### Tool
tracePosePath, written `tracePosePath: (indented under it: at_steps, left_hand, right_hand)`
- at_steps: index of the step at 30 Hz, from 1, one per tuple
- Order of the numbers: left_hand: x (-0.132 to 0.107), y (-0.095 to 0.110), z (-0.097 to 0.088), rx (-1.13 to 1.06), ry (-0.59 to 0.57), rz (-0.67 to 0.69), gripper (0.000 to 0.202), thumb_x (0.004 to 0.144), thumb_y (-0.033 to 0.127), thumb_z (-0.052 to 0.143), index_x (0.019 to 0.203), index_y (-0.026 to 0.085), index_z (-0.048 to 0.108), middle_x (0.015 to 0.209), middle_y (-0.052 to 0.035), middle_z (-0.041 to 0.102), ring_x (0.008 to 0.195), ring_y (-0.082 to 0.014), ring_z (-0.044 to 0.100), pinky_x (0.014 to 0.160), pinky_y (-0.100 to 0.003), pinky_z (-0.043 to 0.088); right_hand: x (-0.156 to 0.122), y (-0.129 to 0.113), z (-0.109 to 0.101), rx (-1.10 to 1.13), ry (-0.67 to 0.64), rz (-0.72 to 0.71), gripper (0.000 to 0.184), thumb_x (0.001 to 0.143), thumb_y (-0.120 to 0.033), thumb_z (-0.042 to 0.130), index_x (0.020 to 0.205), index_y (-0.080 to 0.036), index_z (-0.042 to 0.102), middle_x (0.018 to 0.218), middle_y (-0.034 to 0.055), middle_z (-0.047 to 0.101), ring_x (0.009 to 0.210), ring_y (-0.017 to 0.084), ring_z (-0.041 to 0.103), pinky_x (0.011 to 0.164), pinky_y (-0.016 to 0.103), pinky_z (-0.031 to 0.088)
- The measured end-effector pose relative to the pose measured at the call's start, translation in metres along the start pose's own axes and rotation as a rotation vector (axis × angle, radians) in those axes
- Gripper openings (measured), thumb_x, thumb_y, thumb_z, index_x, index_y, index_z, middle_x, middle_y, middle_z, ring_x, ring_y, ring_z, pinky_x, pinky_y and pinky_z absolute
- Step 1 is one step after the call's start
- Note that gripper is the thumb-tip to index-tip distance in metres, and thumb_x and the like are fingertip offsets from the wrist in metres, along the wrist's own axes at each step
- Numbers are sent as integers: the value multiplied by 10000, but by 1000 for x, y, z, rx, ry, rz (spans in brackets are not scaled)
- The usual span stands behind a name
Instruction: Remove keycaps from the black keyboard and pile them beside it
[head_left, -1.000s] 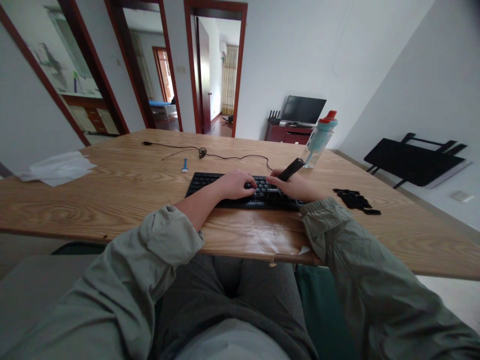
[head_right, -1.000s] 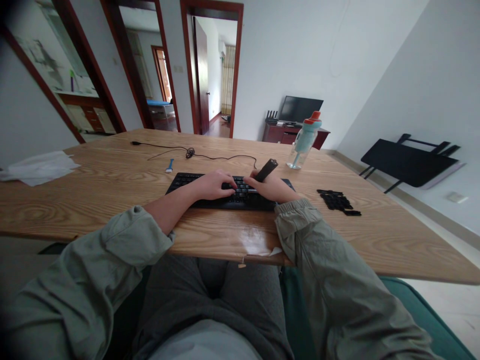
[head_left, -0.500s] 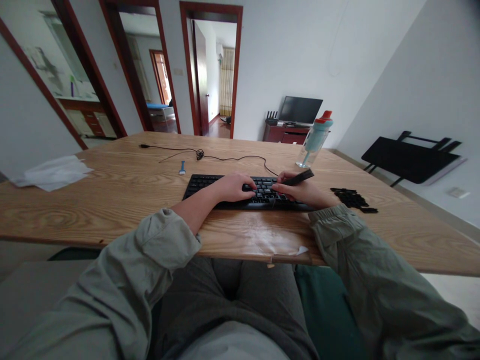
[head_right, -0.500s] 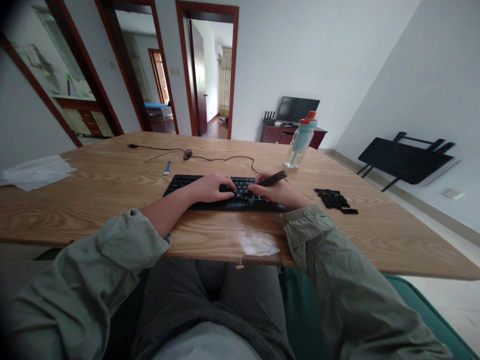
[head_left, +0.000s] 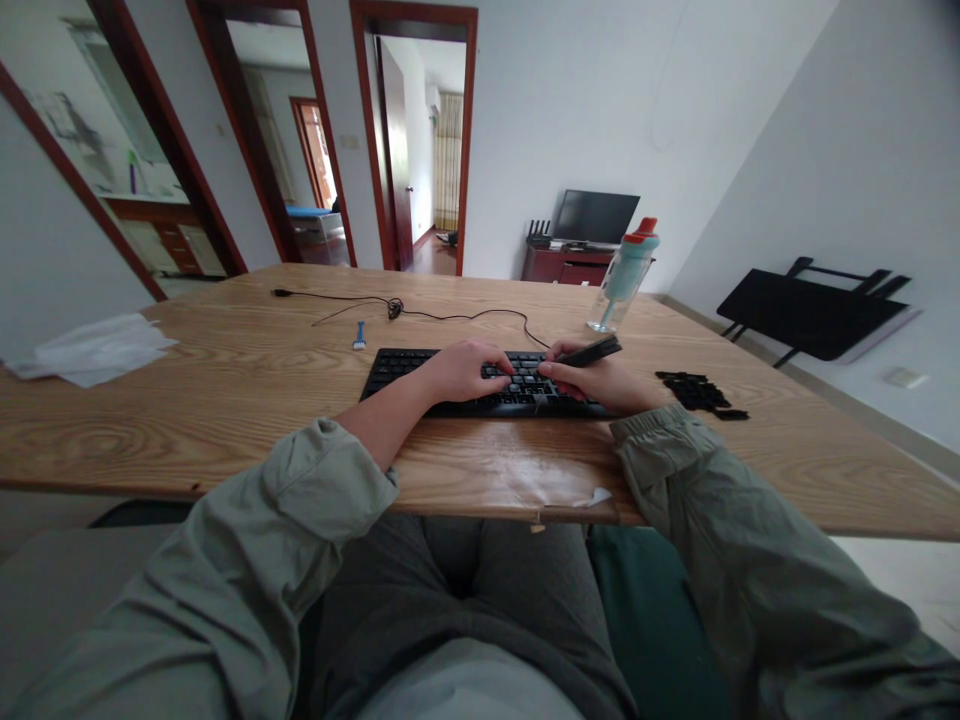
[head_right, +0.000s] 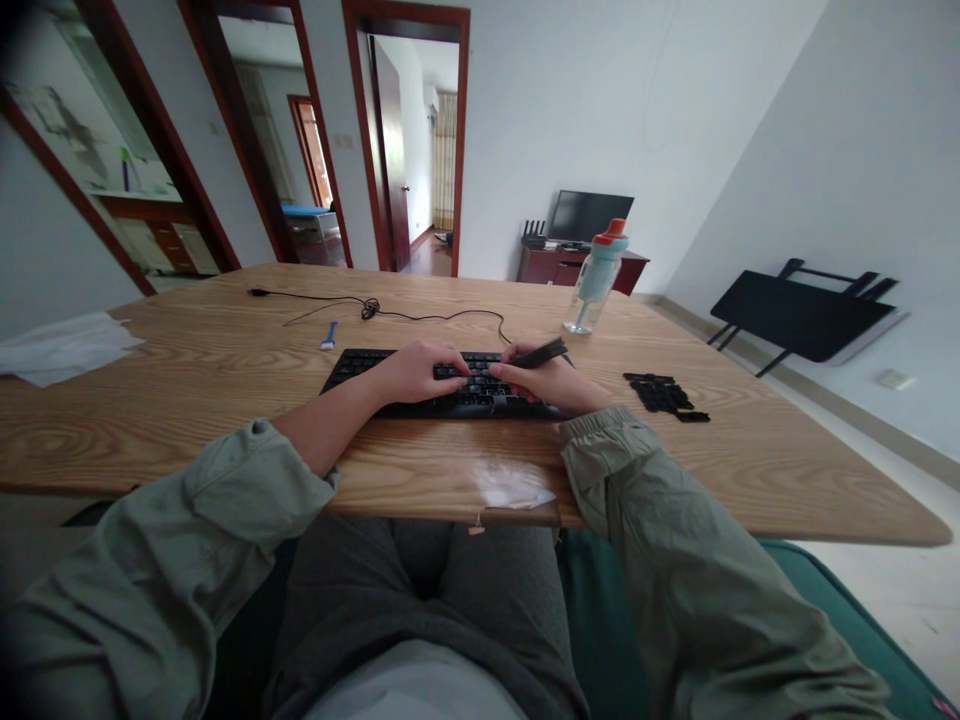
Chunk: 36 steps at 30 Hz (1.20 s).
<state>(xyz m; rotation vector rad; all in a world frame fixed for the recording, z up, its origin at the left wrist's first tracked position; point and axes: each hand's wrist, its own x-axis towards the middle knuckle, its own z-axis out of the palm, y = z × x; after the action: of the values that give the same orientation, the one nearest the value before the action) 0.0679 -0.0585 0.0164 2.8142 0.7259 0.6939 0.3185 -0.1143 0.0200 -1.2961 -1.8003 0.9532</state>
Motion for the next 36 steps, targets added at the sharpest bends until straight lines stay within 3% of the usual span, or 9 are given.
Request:
tracePosePath:
  at_steps: [7, 13, 18, 24, 30, 36]
  left_hand:
    - [0, 1, 1, -24, -26, 12, 228, 916, 275, 701, 1087, 173, 813, 1066, -82, 817, 1000, -228, 739, 948, -344, 543]
    - [0, 5, 2, -101, -51, 2, 235, 901, 360, 734, 1031, 182, 816, 1036, -76, 814, 970, -227, 733, 910, -337, 540]
    - [0, 4, 4, -214, -19, -61, 404, 864, 476, 768, 1114, 159, 776, 1038, -83, 804, 925, -220, 723, 842, -328, 547]
    - [-2, 5, 6, -347, -80, -47, 543, 868, 441, 761, 1338, 177, 697, 1135, -84, 806, 999, -225, 743, 897, -337, 551]
    - [-1, 9, 1, -287, -155, -34, 498, 868, 446, 761, 1278, 165, 734, 1244, -98, 779, 1100, -258, 724, 989, -354, 529]
    - [0, 7, 2, -244, -158, -41, 507, 845, 465, 761, 1258, 171, 739, 1206, -93, 779, 1074, -269, 717, 978, -367, 532]
  right_hand:
    - [5, 5, 1, 86, 85, -21, 475, 732, -603, 853, 881, -216, 621, 593, -39, 565, 462, 103, 454, 404, 245, 309]
    - [10, 11, 4, 172, 118, -57, 436, 785, -589, 806, 763, -190, 631, 637, 22, 629, 445, 94, 457, 401, 260, 340]
    - [6, 10, 9, 298, 111, -26, 366, 767, -477, 806, 961, -206, 655, 653, -10, 642, 439, 111, 492, 410, 261, 364]
    - [5, 7, 11, 304, 59, -54, 350, 761, -434, 778, 991, -203, 648, 614, -38, 607, 450, 119, 498, 433, 270, 372]
    - [3, 3, 12, 252, 60, -64, 331, 751, -409, 763, 981, -199, 651, 580, -50, 582, 469, 123, 492, 458, 271, 366]
    - [3, 3, 11, 239, 67, -88, 319, 779, -427, 748, 992, -208, 657, 566, -55, 558, 469, 127, 474, 460, 277, 348]
